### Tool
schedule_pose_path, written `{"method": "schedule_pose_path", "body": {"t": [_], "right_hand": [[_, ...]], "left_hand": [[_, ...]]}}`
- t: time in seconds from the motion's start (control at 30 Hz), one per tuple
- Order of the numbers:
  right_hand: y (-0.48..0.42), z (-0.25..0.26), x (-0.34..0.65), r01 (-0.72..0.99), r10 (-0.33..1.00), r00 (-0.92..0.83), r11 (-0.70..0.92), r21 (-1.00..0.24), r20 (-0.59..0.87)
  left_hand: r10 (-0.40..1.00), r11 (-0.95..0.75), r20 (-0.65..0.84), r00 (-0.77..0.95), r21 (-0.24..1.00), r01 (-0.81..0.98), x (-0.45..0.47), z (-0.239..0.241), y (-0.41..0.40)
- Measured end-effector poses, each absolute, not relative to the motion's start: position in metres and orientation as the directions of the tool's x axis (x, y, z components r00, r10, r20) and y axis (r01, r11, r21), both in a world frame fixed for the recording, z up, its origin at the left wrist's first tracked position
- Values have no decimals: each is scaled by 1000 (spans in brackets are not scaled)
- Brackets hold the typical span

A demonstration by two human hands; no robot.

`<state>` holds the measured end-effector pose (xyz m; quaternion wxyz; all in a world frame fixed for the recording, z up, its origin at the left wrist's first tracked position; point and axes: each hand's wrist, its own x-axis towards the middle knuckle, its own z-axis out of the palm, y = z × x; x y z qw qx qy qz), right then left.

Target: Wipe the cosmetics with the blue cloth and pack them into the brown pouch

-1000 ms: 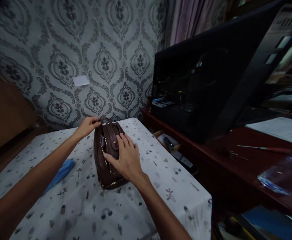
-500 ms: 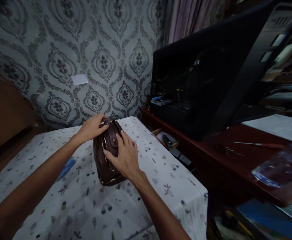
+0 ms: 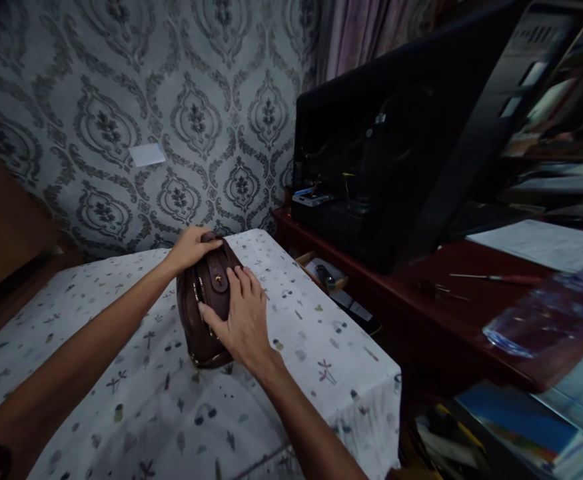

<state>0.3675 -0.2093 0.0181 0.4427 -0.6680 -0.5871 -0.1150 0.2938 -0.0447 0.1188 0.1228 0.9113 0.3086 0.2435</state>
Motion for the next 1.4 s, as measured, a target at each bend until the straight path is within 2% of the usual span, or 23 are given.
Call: {"method": "schedule_pose_path", "body": {"t": [0.13,0.27,0.57,0.8,0.97,1.03,1.1,1.2,1.27,1.4], "right_hand": [[-209,19,367,887,684,292,67,-457,668],[-211,18,368,887,692,288,69,-457,662],[-221,3,365,881,676,260,126,-456,689],[-218,1,364,887,670,254,128,-445,698],[-215,1,363,881,660,270,124,-456,701],[-216,1,364,874,670,266,136,-467,693],[-219,1,365,854,692,263,156,-496,672],[-228,-5,364,796,701,323,163,-584,636],[-235,-12,360,753,684,387,153,-640,618],[-245,-25,351,716,680,422,156,-681,599]], "left_hand": [[541,-822,354,763,417,388,290,116,-57],[484,-849,346,804,410,334,277,119,-62],[644,-759,441,625,266,594,239,124,-60],[652,-749,457,606,261,609,239,123,-85],[599,-798,443,667,260,544,237,124,-103],[578,-814,424,698,229,534,237,124,-110],[563,-817,416,715,148,558,239,124,-116],[513,-830,444,734,40,556,247,125,-120],[494,-850,455,741,73,522,255,124,-122],[547,-836,400,735,232,497,268,117,-127]]}}
